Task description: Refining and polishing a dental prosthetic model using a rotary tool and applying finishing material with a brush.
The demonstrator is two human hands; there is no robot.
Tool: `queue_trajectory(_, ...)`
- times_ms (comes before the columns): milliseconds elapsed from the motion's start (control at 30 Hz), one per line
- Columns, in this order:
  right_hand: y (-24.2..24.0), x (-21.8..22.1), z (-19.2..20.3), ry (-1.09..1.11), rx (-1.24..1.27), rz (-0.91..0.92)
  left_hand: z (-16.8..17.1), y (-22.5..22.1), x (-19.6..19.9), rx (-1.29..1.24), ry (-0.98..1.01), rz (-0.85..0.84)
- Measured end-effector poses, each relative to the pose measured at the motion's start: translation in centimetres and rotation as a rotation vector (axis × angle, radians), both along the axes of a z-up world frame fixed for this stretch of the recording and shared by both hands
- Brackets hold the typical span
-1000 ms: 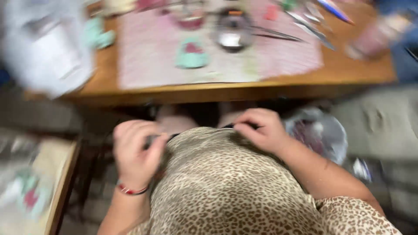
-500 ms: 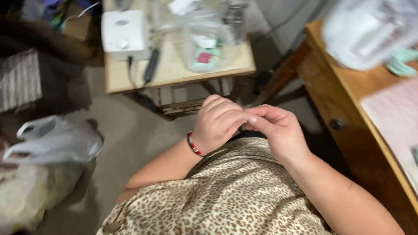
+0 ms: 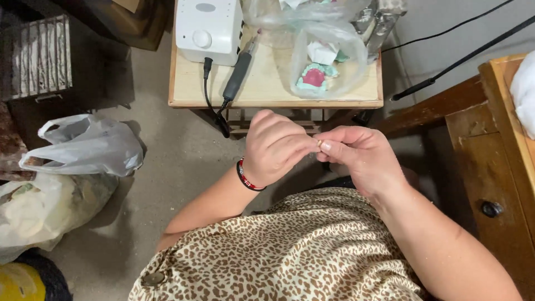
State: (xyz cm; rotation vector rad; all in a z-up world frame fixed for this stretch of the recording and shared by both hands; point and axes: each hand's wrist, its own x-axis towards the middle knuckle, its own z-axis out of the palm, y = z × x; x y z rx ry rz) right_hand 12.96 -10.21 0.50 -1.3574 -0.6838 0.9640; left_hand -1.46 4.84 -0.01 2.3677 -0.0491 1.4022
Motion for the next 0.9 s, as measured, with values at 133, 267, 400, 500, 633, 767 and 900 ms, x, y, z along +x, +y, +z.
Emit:
queue_trajectory(133, 1.1, 0.0, 0.4, -0.013, -0.049, 0.044, -0.4, 0.7, -0.2, 0.036, 0.003, 0.038)
queue_trajectory(267, 1.6, 0.3, -0.5, -0.030, -0.088, 0.073, -0.8, 1.1, -0.4, 0.028, 0.041, 0.017)
queue_trajectory(400, 1.9, -0.2, -0.6, -0.043, -0.141, 0.109, -1.6, 1.4, -0.9, 0.036, 0.062, 0.012)
queue_trajectory(500, 2.0, -0.7, -1.6, 0.003, -0.171, 0.094, -3.1, 1.8, -1.3, 0.028, 0.096, 0.009)
queue_trajectory(633, 3.0, -0.7, -3.4, -0.125, -0.242, 0.104, -4.7, 3.9, -2.2, -0.095, 0.200, 0.050)
queue_trajectory(767, 7.2, -0.8, -4.6, -0.882, -0.294, 0.310, -4.2, 9.2, -4.4, -0.128, 0.232, 0.201)
queue_trajectory(900, 15.0, -4.2, -2.8, -1.110, -0.180, 0.432, -4.5, 15.7, -5.9, 0.015, 0.261, 0.353)
